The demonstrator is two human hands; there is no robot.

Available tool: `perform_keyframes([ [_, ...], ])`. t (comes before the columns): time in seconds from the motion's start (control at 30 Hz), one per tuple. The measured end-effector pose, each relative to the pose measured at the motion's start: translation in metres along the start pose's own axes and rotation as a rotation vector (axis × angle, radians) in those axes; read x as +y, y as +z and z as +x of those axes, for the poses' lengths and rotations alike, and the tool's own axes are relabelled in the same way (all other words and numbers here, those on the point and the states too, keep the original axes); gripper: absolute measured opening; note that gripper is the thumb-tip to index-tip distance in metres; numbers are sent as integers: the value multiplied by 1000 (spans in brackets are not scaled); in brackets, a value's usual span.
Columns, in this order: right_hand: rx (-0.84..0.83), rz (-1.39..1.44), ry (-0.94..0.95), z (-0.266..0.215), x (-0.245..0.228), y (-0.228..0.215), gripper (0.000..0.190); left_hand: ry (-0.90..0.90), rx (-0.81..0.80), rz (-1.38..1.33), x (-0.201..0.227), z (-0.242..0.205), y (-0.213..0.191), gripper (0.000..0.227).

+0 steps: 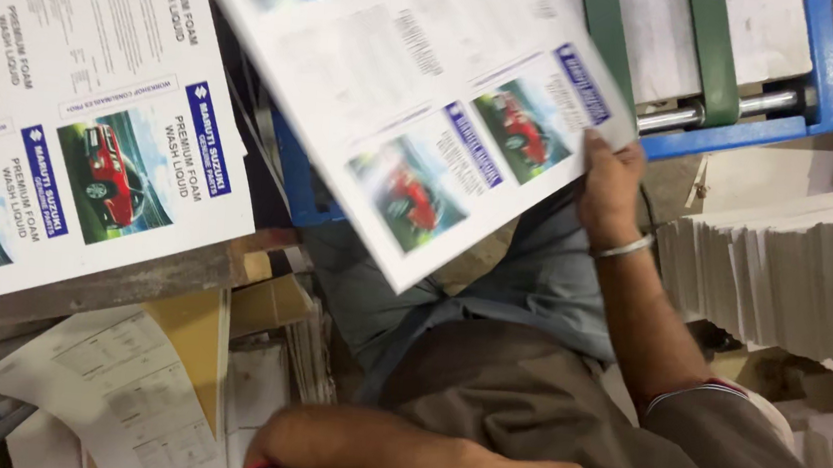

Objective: The person sits on the floor and repeatedly picks up printed sheets, places them into a blue laminating machine, and removes them to place on a stack. The person handles the sheets one at a time throughout the clip.

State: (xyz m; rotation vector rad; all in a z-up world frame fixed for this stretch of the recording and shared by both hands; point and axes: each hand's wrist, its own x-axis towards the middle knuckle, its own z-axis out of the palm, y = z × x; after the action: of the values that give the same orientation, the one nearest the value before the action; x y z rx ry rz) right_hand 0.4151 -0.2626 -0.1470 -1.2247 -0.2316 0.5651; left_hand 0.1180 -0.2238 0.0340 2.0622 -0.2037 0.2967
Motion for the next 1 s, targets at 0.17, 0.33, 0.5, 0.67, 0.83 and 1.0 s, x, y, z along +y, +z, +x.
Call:
perform_keyframes([
  [0.17,97,-18,-133,2,5,-61,29,33,-53,-8,3,0,15,21],
  [0.33,197,-138,-172,-26,12,-85,27,44,-84,-7,6,3,17,20],
  [0.5,210,-95,-89,-59,8,-86,26,64,-110,-13,7,11,16,21],
  [0.67,228,-143,-125,-63,17,-75,24,71,-142,-31,6,1,15,21],
  [0.83,210,-297,-161,-42,23,-60,21,78,-177,-30,7,-5,-12,22],
  [1.0,156,-324,-169,-11,27,-48,27,-269,293,847,-2,-49,-126,25],
])
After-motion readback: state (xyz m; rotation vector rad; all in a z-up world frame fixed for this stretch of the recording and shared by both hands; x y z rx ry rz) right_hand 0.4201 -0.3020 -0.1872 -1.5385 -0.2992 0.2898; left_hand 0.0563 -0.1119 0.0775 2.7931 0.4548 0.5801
